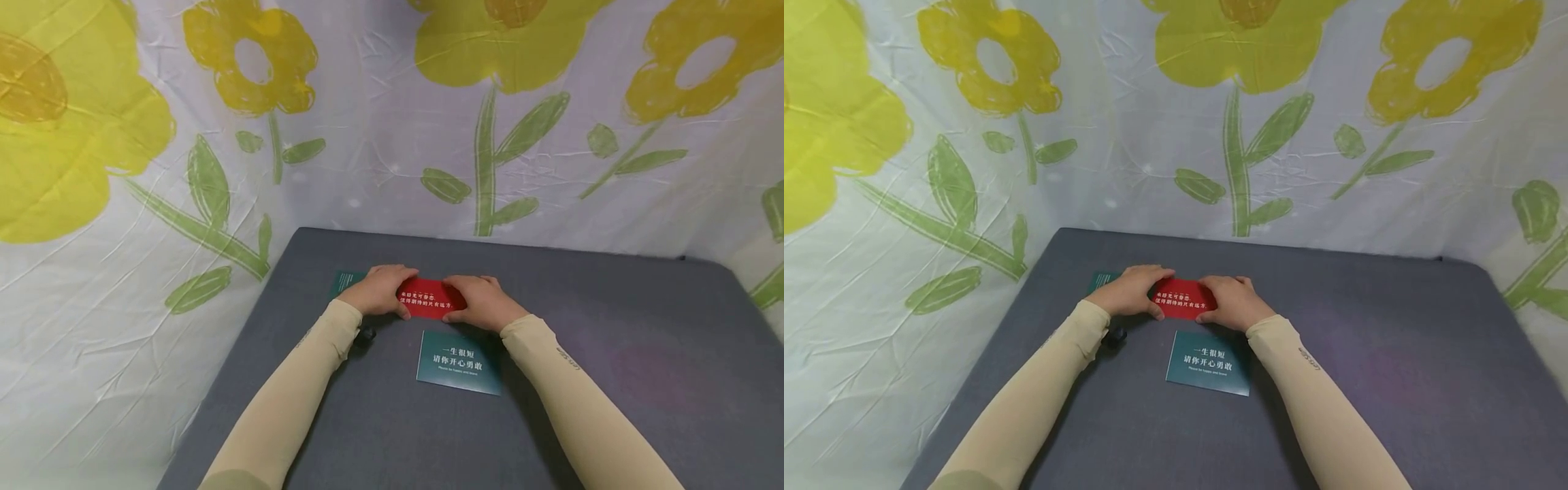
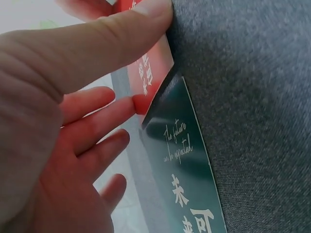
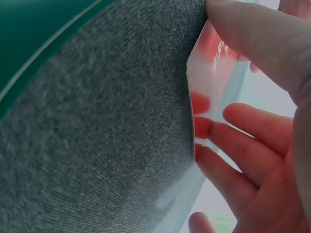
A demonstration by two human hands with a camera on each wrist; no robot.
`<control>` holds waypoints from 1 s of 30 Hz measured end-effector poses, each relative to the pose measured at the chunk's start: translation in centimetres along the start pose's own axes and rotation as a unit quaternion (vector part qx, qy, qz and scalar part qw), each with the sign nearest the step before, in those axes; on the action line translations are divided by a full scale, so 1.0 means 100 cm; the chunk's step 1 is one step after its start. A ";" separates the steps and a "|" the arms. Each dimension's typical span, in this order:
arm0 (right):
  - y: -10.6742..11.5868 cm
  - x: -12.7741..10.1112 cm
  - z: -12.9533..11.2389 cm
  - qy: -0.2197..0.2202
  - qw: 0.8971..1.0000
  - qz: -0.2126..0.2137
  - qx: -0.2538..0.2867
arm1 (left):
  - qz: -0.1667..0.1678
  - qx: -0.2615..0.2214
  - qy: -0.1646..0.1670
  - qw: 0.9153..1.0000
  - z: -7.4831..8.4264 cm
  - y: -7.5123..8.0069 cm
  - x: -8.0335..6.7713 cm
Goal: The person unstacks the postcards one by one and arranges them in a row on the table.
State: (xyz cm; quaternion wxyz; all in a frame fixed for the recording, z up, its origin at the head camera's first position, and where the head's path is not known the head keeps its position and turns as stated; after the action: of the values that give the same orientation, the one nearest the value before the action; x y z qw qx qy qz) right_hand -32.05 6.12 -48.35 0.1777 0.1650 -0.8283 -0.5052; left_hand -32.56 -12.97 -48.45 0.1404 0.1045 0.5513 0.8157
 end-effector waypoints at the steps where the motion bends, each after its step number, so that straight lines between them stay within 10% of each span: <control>1: 0.000 -0.001 0.000 0.000 1.000 0.000 -0.002 | 0.001 0.003 0.001 1.000 0.001 -0.001 0.000; 12: 0.018 -0.049 -0.014 0.011 0.999 0.036 0.001 | 0.065 0.047 -0.078 0.994 0.052 -0.009 -0.036; 19: 0.023 -0.104 -0.015 0.000 0.999 0.031 0.004 | 0.025 0.014 -0.106 0.994 0.078 -0.017 -0.078; 30: 0.020 -0.133 -0.013 -0.001 0.999 0.049 0.004 | -0.020 0.004 -0.114 0.993 0.095 -0.019 -0.089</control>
State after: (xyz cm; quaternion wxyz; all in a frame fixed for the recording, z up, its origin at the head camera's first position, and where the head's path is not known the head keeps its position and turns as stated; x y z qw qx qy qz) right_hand -19.93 11.98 -47.65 0.2013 0.1243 -0.8373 -0.4928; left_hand -20.90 -7.13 -46.88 0.2180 0.1864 0.5370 0.7934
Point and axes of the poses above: each hand's wrist, its own x-axis towards the middle knuckle, its own y-axis out of the back of the hand, z = x × y, the point moved 7 cm from there along x, towards the middle knuckle, and after that the axes turned 15 degrees about z, right-handed, at the moved point
